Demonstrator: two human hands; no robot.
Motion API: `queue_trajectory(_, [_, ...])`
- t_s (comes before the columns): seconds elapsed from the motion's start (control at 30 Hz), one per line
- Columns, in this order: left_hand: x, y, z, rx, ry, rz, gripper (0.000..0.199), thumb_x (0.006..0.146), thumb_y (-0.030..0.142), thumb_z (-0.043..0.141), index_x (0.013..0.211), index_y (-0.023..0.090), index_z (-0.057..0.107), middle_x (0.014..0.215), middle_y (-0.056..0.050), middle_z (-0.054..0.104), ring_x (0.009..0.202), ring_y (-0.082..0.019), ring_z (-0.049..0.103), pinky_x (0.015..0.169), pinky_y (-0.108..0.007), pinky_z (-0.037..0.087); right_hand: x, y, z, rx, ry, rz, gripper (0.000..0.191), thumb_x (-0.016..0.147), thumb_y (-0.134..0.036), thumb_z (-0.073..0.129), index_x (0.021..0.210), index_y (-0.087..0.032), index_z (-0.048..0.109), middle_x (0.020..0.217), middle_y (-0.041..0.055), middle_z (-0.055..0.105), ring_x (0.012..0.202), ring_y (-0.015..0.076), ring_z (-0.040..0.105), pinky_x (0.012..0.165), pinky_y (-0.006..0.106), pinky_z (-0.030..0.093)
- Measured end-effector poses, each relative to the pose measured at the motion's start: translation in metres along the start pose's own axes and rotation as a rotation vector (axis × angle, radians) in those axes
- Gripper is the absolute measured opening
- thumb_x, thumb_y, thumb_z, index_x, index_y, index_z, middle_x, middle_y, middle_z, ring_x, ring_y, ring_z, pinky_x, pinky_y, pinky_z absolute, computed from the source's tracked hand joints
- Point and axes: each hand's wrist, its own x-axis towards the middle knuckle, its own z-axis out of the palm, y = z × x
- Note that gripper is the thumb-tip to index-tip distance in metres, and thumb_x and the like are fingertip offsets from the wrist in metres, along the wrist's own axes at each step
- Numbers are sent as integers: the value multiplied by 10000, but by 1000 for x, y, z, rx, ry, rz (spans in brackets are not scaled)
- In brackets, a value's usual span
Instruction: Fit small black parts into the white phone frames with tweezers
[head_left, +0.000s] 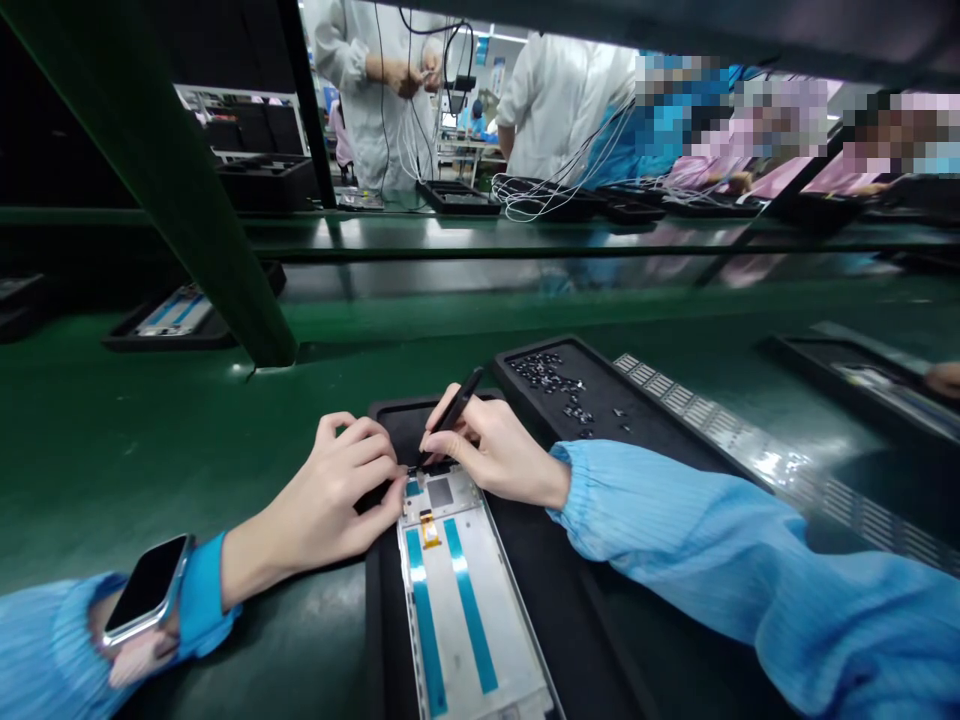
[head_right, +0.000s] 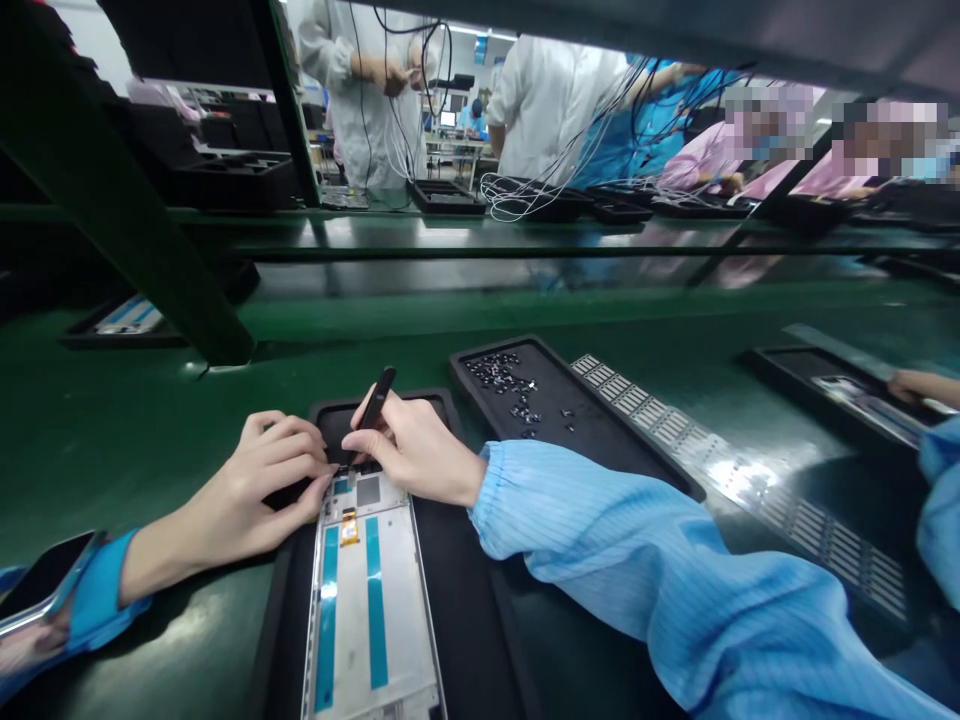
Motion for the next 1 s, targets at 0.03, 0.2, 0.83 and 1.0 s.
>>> queue_trajectory(0.03, [0,0,0,1,0,1,152,819,116,482,732,154,600,719,-28,596,784,-166,518,800,-387,312,0,0,0,-13,0,-10,73,829,-185,540,822,-144,480,736,7,594,631,110,645,568,187,505])
queue_trajectory(0.2, [0,0,1,7,7,-1,174,828,123,471,719,149,604,719,-25,594,789,-163,523,805,-385,312,-1,2,0,-141,7,-91,68,838,-193,540,833,-138,500,743,16,598,659,115,623,608,207,484])
queue_trajectory(0.83, [0,0,2,-32,41,31,141,817,89,503,704,130,575,716,-29,592,781,-151,530,795,-384,322,-1,2,3,-201,90,-168,75,841,-197,514,794,-153,478,695,-6,532,611,109,575,600,224,452])
queue_trajectory(1.0, [3,-2,3,-33,45,24,158,825,96,490,700,135,578,708,-30,590,775,-154,533,790,-388,327,-1,3,4,-260,93,-221,74,842,-194,517,797,-144,488,725,9,540,646,114,564,621,228,448])
